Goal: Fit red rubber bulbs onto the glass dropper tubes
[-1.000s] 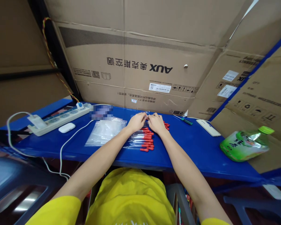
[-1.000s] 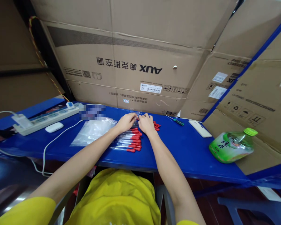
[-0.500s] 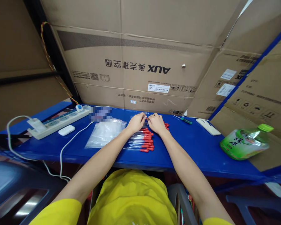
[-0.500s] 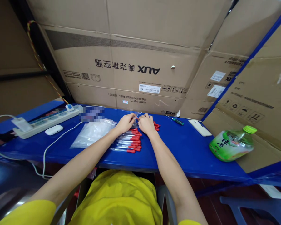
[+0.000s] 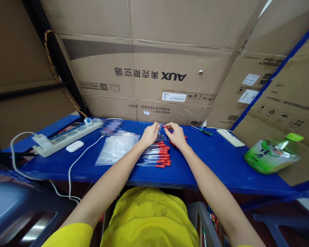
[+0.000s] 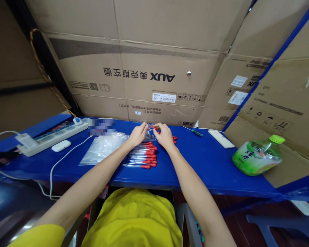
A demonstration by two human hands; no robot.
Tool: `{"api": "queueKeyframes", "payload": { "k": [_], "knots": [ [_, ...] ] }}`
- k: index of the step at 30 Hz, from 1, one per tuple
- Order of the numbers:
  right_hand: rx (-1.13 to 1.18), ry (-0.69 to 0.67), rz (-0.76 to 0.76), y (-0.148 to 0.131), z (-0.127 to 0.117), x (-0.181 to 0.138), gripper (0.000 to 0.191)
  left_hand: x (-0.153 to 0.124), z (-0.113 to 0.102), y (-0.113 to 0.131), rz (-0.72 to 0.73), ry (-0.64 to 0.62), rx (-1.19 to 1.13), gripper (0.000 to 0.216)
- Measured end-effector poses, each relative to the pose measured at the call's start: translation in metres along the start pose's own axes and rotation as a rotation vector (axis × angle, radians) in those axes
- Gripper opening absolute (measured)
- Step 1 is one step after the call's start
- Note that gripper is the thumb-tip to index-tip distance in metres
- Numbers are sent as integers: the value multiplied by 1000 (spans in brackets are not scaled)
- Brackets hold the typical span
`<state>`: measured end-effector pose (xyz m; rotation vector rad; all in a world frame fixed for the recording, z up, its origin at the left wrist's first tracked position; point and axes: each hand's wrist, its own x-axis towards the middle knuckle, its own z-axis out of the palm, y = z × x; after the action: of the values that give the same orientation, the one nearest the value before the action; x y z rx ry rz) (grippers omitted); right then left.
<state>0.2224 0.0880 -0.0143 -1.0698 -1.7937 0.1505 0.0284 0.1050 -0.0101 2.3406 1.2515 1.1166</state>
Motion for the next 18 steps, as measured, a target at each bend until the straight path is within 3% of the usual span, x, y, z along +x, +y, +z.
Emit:
{"api": "queueKeyframes", "payload": {
  "k": [8,18],
  "knots": [
    [135,82,39,-16,0,-1,19,-2,-1,5,85,-33,-54,33],
    [130,45,71,-23,-8,-1,24,-2,-11,10,118,-117,-3,36]
  ]
}}
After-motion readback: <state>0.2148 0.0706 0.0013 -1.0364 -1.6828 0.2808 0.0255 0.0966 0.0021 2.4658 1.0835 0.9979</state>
